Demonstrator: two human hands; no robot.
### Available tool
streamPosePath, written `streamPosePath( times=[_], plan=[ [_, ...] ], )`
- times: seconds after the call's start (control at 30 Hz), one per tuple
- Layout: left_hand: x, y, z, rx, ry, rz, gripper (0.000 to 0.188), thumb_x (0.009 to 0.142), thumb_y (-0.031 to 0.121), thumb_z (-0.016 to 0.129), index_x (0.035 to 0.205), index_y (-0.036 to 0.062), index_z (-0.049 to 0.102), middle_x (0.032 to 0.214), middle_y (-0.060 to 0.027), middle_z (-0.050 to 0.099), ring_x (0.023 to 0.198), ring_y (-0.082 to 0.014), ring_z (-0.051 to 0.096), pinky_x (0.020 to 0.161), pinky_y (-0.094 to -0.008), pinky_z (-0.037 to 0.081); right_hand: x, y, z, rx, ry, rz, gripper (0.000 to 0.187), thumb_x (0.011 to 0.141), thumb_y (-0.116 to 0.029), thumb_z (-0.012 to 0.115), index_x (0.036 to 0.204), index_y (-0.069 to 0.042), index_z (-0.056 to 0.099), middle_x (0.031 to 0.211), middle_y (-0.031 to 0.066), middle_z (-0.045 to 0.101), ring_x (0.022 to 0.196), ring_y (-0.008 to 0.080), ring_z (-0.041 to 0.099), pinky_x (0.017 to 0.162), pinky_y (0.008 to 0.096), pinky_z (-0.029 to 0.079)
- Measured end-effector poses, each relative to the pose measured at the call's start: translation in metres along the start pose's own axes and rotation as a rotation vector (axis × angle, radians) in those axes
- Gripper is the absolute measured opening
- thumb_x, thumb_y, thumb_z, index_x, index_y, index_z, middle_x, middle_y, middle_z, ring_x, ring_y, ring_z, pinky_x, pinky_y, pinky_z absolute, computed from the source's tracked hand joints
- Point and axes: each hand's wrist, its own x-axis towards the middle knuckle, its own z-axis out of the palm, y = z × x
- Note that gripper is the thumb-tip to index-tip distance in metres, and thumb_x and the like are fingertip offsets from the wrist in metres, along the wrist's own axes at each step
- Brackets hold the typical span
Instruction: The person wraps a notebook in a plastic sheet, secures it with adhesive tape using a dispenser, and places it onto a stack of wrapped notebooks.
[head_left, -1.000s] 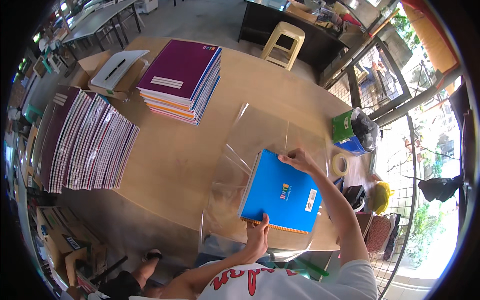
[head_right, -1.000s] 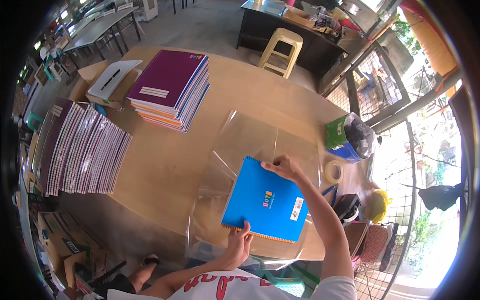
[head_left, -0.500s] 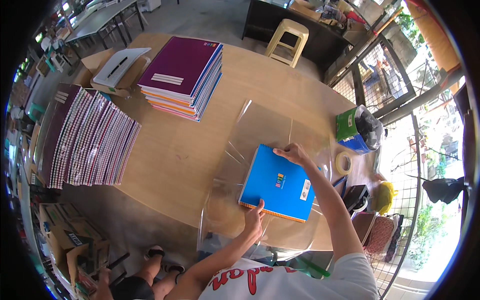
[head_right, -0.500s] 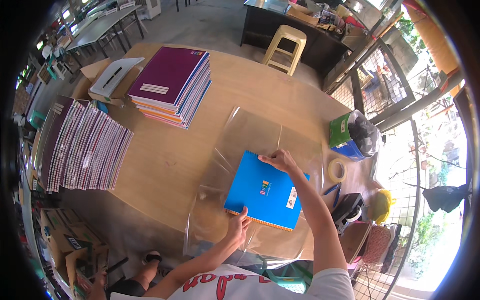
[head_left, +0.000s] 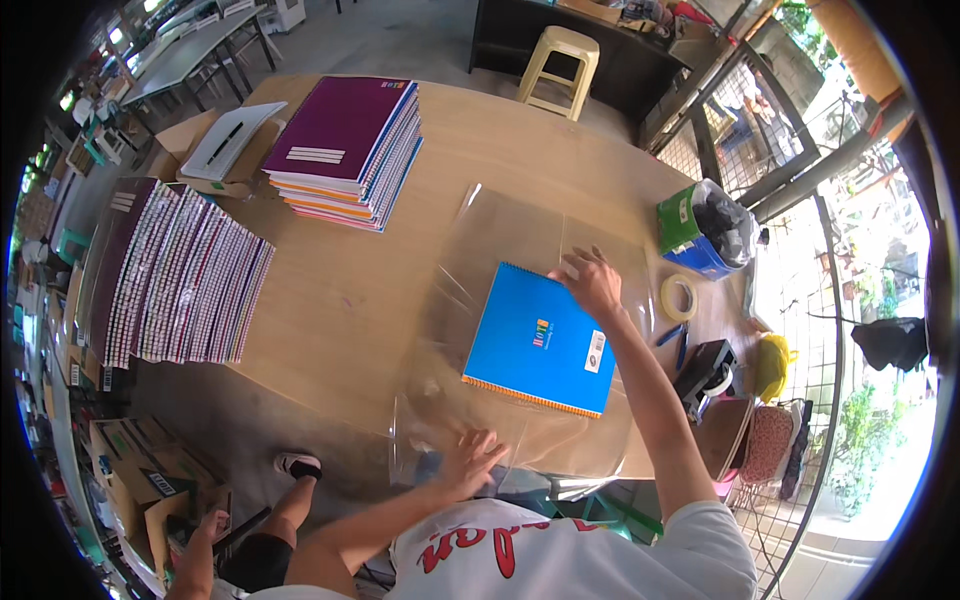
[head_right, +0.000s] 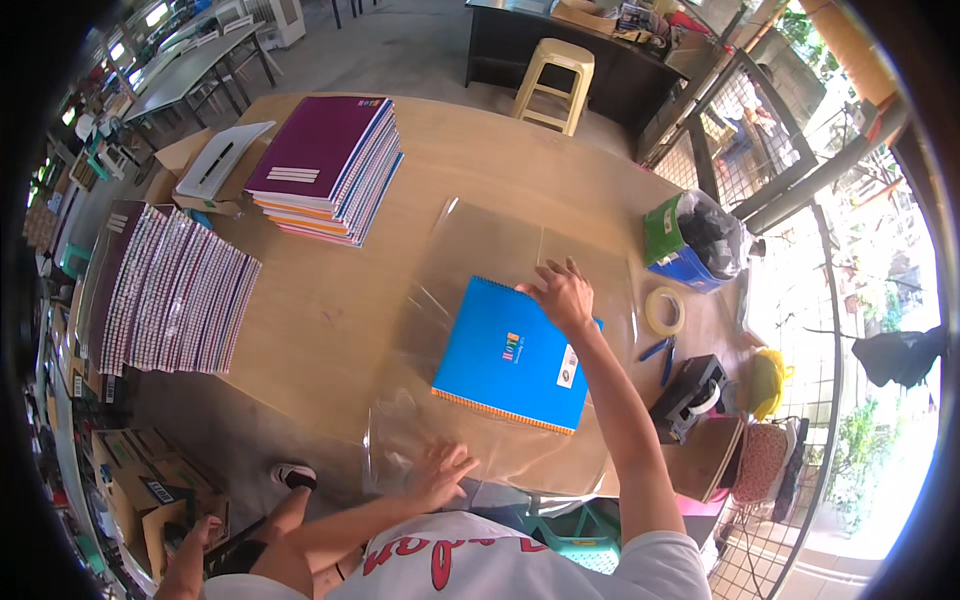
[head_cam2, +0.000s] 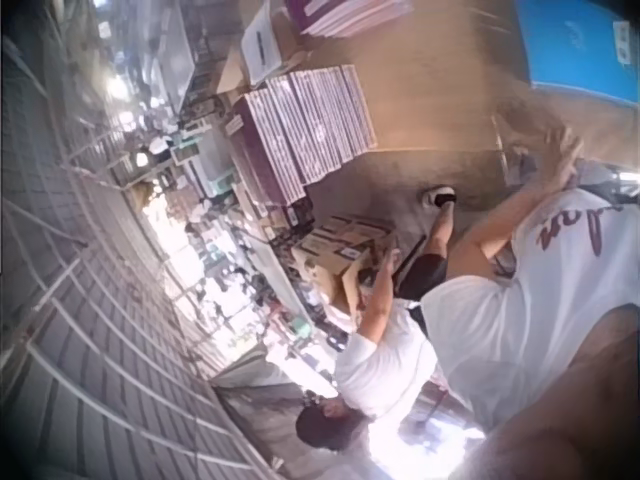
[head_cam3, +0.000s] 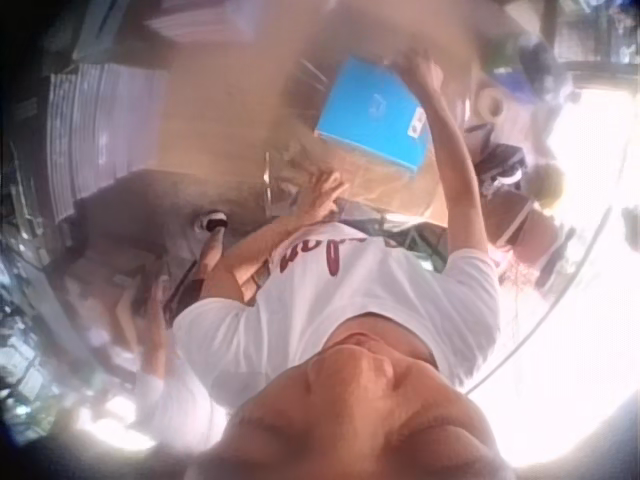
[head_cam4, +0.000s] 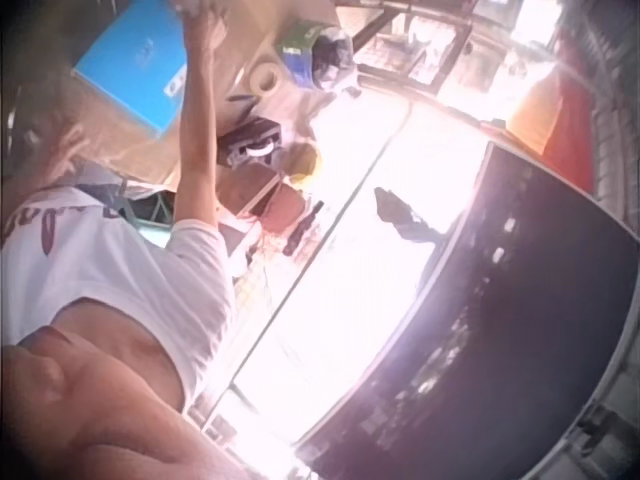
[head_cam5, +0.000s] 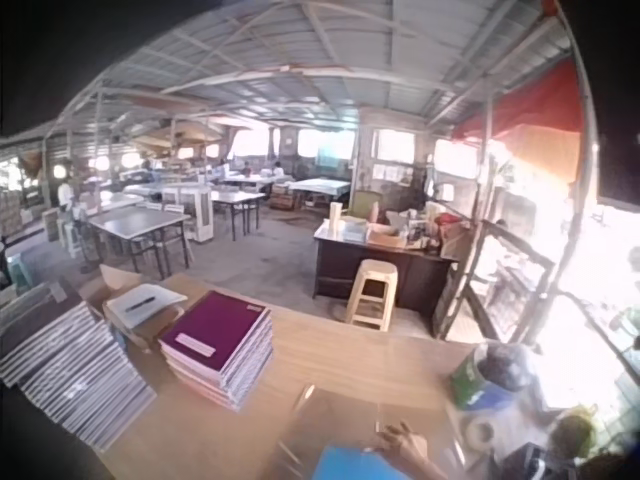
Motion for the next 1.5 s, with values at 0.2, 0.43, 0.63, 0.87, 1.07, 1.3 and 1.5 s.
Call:
streamPosePath(
  times=[0.2,0.43,0.63,0.87,1.07,1.3,1.5],
  plan=[
    [0.012,-0.018,-0.021,-0.015,-0.417,0.164,0.004,0.083,0.007,0.061,0.084,0.0059,0.065,0.088,-0.0083,0.065,0.083,-0.0299,0.066,0.072,-0.0401,0.052,-0.160,-0.081,-0.119,0.692,-0.079,0.091,0.027,0.070,-0.014,0.084,0.094,-0.009,0.072,0.089,0.0072,0.069,0.087,0.0275,0.065,0.083,0.0400,0.051],
    [0.027,-0.006,-0.031,0.361,-0.377,0.497,0.008,0.084,0.009,0.064,0.088,0.0029,0.064,0.099,-0.0141,0.066,0.088,-0.0362,0.066,0.076,-0.0426,0.052,-0.274,-0.151,-0.134,0.691,-0.311,0.124,0.057,0.064,-0.023,0.088,0.114,-0.007,0.064,0.119,0.0142,0.054,0.107,0.0371,0.055,0.094,0.0466,0.047],
    [0.055,-0.018,-0.047,-0.001,-0.689,0.178,0.014,0.086,0.015,0.068,0.092,0.0026,0.071,0.097,-0.0099,0.062,0.086,-0.0294,0.064,0.077,-0.0405,0.052,-0.264,-0.170,-0.157,0.580,-0.194,0.167,0.060,0.067,-0.027,0.085,0.120,-0.011,0.061,0.118,0.0138,0.056,0.114,0.0374,0.053,0.094,0.0493,0.047],
    [0.063,0.018,-0.072,0.097,-0.746,0.254,0.026,0.092,0.025,0.064,0.105,0.0024,0.068,0.101,-0.0150,0.061,0.092,-0.0330,0.064,0.084,-0.0424,0.051,-0.262,-0.174,-0.140,0.482,0.006,0.124,0.041,0.073,-0.005,0.070,0.113,-0.007,0.067,0.112,0.0116,0.059,0.104,0.0341,0.057,0.088,0.0473,0.047],
    [0.021,0.088,-0.081,0.355,-0.460,0.393,0.031,0.091,0.021,0.060,0.109,-0.0036,0.063,0.103,-0.0206,0.065,0.096,-0.0364,0.065,0.085,-0.0461,0.053,-0.246,-0.158,-0.191,0.428,0.124,0.133,0.023,0.075,-0.001,0.070,0.096,-0.009,0.072,0.078,0.0049,0.064,0.073,0.0252,0.065,0.060,0.0349,0.053],
    [0.056,0.072,-0.081,0.272,-0.658,0.304,0.022,0.086,0.028,0.070,0.074,0.0097,0.074,0.065,-0.0139,0.066,0.065,-0.0294,0.069,0.067,-0.0422,0.055,-0.305,-0.140,-0.199,0.314,-0.321,0.291,0.013,0.074,-0.007,0.070,0.087,-0.012,0.072,0.079,0.0049,0.063,0.079,0.0259,0.064,0.067,0.0392,0.054],
    [0.079,0.030,-0.069,-0.335,-1.081,-0.362,0.034,0.085,0.030,0.077,0.070,-0.0005,0.073,0.069,-0.0081,0.073,0.066,-0.0094,0.070,0.062,-0.0251,0.055,-0.313,-0.196,-0.188,-0.043,-0.297,0.047,0.030,0.081,-0.028,0.071,0.108,-0.014,0.070,0.114,0.0049,0.068,0.105,0.0251,0.065,0.082,0.0374,0.054]
  ],
)
